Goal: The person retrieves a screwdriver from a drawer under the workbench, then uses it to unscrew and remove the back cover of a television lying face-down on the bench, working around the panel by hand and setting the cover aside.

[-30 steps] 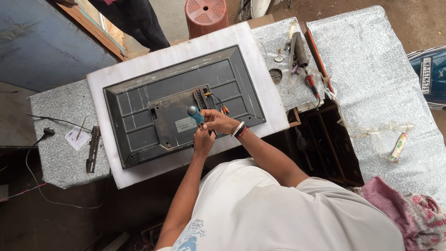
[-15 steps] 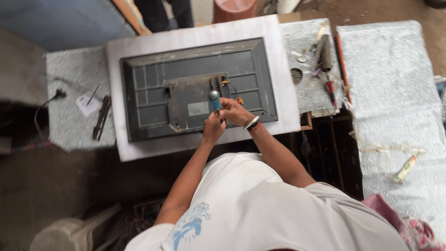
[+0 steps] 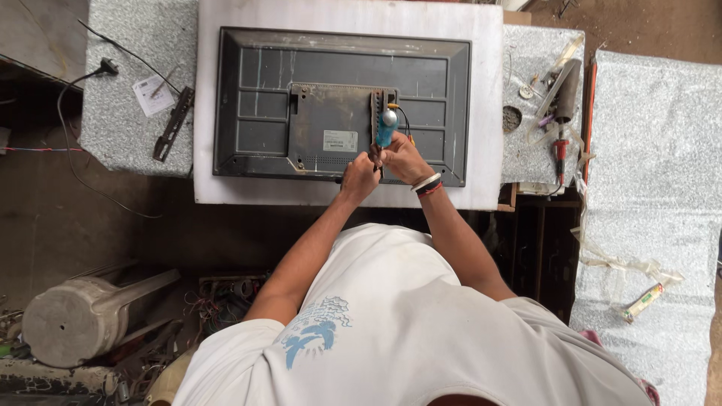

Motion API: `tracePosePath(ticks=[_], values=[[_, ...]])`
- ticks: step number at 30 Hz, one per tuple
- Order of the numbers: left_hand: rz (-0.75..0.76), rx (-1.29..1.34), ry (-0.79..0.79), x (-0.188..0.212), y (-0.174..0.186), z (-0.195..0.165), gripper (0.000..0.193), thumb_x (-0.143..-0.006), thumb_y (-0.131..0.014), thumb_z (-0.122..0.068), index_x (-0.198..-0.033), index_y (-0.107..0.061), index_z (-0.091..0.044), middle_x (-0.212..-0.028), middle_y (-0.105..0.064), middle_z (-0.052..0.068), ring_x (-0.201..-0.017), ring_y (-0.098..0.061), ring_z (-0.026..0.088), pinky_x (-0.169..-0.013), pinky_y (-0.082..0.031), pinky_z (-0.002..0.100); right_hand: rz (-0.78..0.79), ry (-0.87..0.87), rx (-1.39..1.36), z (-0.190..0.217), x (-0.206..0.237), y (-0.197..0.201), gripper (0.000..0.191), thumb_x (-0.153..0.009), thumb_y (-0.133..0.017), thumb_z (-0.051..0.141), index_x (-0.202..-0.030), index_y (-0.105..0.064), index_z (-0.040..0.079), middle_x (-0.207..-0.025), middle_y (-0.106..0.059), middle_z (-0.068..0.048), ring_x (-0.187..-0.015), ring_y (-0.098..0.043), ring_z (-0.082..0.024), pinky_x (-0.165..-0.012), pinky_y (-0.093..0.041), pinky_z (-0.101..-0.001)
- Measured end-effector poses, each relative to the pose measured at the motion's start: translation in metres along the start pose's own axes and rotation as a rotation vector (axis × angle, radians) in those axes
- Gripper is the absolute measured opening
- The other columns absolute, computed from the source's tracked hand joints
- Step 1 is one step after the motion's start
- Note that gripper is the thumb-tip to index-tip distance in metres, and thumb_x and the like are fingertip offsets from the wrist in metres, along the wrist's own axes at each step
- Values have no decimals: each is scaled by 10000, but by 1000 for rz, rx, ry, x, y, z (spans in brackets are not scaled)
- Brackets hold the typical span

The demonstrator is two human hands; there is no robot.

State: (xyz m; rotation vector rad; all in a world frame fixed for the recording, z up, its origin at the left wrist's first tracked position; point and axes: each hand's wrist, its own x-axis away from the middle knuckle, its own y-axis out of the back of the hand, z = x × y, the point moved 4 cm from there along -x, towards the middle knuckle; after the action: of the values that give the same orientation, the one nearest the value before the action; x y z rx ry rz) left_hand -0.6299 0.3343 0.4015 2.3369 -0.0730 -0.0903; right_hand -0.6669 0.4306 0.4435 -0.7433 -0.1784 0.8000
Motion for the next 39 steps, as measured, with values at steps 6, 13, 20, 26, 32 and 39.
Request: tracePosePath(ticks=[6, 13, 20, 26, 32, 39], values=[[5, -30, -11, 0, 0, -4, 193, -794, -793, -128, -870, -646, -29, -931, -647, 180, -840, -679, 428, -714, -565, 506, -116, -30, -70, -1, 2, 9, 283, -1019, -719, 303, -1076, -686, 28, -927, -679, -32, -838, -627, -138, -790, -517, -312], [-22, 39, -8, 3, -4, -7, 94, -826, -747, -65, -863, -662, -52, -892, -659, 155, -823, -670, 425, -715, -546, 520, -312, 211, -6, 31, 15, 25, 192, -1069, -687, 223, -1039, -670, 34, -895, -639, -34, -778, -565, -137, -760, -472, -309], [-20, 105, 21, 2, -3, -4, 85, -836, -740, -73, -893, -679, -56, -907, -665, 132, -821, -677, 406, -712, -549, 501, -726, 373, 319, 91, 61, 75, 246, -1047, -690, 306, -1125, -712, 73, -894, -693, -16, -663, -535, -70, -612, -457, -250], [-152, 112, -5, 4, 16, 4, 77, -827, -755, -45, -886, -706, -48, -904, -675, 135, -846, -678, 372, -729, -543, 463, -1192, 288, 904, 107, 114, 131, 303, -951, -652, 12, -1237, -755, 8, -916, -765, -59, -714, -596, -86, -641, -488, -241], [-371, 90, 27, 7, 67, 42, 59, -852, -723, 8, -890, -688, -22, -914, -656, 141, -840, -668, 322, -752, -541, 440, -1375, 59, 1267, 81, 135, 146, 316, -900, -681, 16, -1212, -723, -15, -902, -761, -109, -814, -717, -192, -781, -570, -335], [-639, -225, 154, 51, 152, 130, 123, -862, -758, 58, -903, -667, -13, -945, -669, 128, -919, -655, 325, -825, -516, 433, -1290, 81, 1492, 66, 126, 147, 342, -869, -674, 7, -1209, -703, -7, -1059, -698, -137, -955, -685, -249, -868, -543, -393]])
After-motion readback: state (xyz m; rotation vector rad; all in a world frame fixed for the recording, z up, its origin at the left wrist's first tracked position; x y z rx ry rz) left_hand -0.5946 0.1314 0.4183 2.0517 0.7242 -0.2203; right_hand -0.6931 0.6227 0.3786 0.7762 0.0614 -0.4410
